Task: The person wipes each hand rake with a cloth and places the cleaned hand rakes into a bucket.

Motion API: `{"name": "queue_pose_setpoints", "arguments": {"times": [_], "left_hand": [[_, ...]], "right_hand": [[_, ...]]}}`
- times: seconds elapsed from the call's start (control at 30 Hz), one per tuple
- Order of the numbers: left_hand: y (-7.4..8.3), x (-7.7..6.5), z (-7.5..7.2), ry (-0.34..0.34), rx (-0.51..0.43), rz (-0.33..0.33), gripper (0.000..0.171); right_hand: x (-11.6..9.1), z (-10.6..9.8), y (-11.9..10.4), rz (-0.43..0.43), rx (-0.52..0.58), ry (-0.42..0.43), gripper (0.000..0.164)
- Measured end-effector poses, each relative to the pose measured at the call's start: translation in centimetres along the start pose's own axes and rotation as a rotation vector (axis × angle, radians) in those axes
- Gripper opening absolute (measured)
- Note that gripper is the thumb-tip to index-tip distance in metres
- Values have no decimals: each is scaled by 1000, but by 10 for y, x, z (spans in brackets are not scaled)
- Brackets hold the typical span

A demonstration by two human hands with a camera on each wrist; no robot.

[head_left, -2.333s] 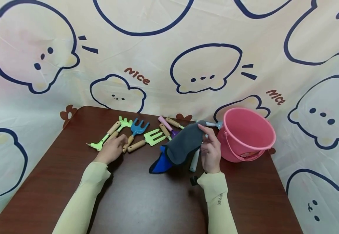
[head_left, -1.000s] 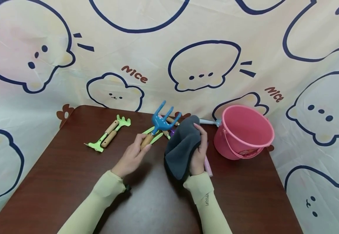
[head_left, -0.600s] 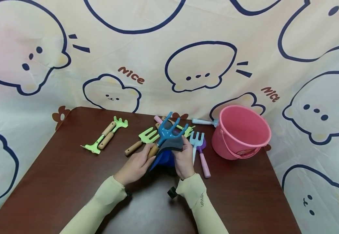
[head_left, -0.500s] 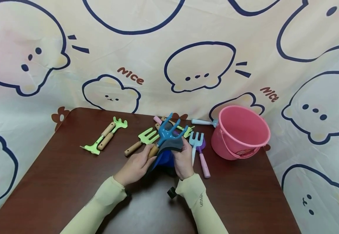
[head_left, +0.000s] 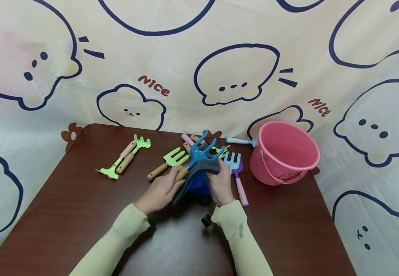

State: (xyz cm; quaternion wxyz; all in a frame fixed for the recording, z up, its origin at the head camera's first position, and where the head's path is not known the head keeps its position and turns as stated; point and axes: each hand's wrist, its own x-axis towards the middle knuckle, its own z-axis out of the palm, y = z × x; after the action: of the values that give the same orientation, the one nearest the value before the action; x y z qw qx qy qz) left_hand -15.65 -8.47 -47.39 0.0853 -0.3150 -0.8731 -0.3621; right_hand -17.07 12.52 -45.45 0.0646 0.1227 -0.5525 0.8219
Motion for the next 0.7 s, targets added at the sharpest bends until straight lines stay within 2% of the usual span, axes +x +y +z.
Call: {"name": "queue_pose_setpoints", "arguments": {"times": [0.2,0.47,0.7], "left_hand": [[-4,2,0,14,21,15,34],[-9,1,-2,-11,3,-3,30],[-9,2,-2,-58,-31,-16,31]], "right_hand": [[5,-4,-1,21,131,-23,12],[8,-14,-9,82,60,84,11],[10,-25,-19,152,70,159,19]]}}
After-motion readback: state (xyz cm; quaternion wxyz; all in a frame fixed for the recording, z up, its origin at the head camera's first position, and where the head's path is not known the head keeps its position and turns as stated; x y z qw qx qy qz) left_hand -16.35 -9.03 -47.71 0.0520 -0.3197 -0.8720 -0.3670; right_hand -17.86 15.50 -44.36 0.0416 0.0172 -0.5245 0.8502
